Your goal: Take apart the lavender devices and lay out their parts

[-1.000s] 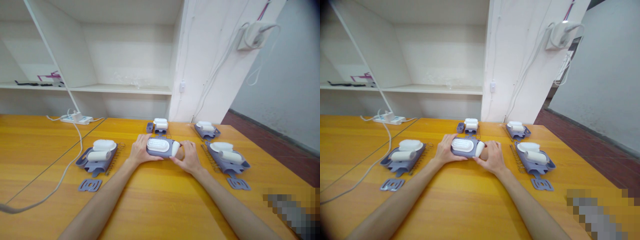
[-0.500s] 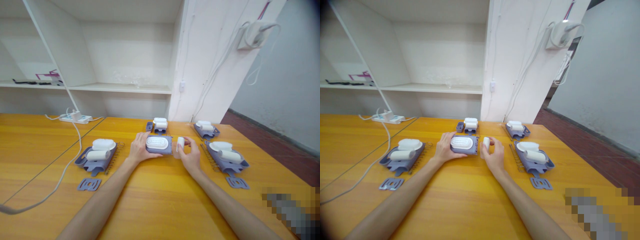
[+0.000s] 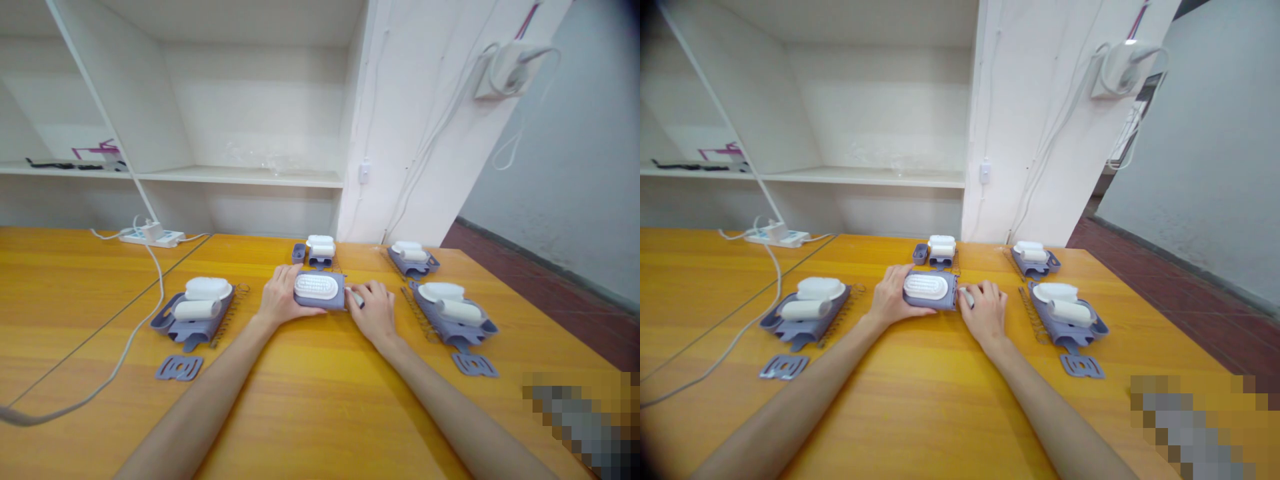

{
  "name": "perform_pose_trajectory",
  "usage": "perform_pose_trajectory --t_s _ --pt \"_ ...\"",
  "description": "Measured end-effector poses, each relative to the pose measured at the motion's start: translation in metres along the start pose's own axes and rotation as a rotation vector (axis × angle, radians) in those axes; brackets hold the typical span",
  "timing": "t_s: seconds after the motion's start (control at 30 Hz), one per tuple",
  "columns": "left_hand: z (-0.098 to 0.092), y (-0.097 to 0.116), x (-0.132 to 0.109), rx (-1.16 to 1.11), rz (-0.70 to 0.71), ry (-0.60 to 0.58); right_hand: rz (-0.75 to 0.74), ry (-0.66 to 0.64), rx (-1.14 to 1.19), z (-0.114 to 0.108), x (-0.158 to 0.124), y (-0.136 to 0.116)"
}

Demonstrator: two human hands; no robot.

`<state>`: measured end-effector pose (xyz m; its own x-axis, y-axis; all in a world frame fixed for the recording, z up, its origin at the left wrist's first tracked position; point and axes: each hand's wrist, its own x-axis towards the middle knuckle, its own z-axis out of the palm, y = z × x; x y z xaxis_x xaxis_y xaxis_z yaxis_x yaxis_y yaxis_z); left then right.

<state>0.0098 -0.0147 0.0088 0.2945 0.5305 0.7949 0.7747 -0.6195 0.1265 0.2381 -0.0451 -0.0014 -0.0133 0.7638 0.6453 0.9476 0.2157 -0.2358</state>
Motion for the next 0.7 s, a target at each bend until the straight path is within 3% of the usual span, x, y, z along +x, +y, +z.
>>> perform_pose_trajectory --t_s 0.2,0.5,0.6,0.7 --pt "0.000 0.001 0.000 0.000 -0.047 0.006 -0.211 -0.115 -0.051 -0.005 -0.008 -0.001" --pt "0.000 0.001 0.000 0.000 -0.075 -0.012 -0.195 -0.135 -0.018 0.013 -0.012 0.012" --pt "0.000 0.000 0.000 0.000 -0.084 -0.012 -0.128 -0.088 -0.007 0.010 -0.011 0.010" --pt "0.000 0.000 0.000 -0.018 -0.081 -0.018 -0.209 -0.065 0.041 0.000 -0.009 0.004"
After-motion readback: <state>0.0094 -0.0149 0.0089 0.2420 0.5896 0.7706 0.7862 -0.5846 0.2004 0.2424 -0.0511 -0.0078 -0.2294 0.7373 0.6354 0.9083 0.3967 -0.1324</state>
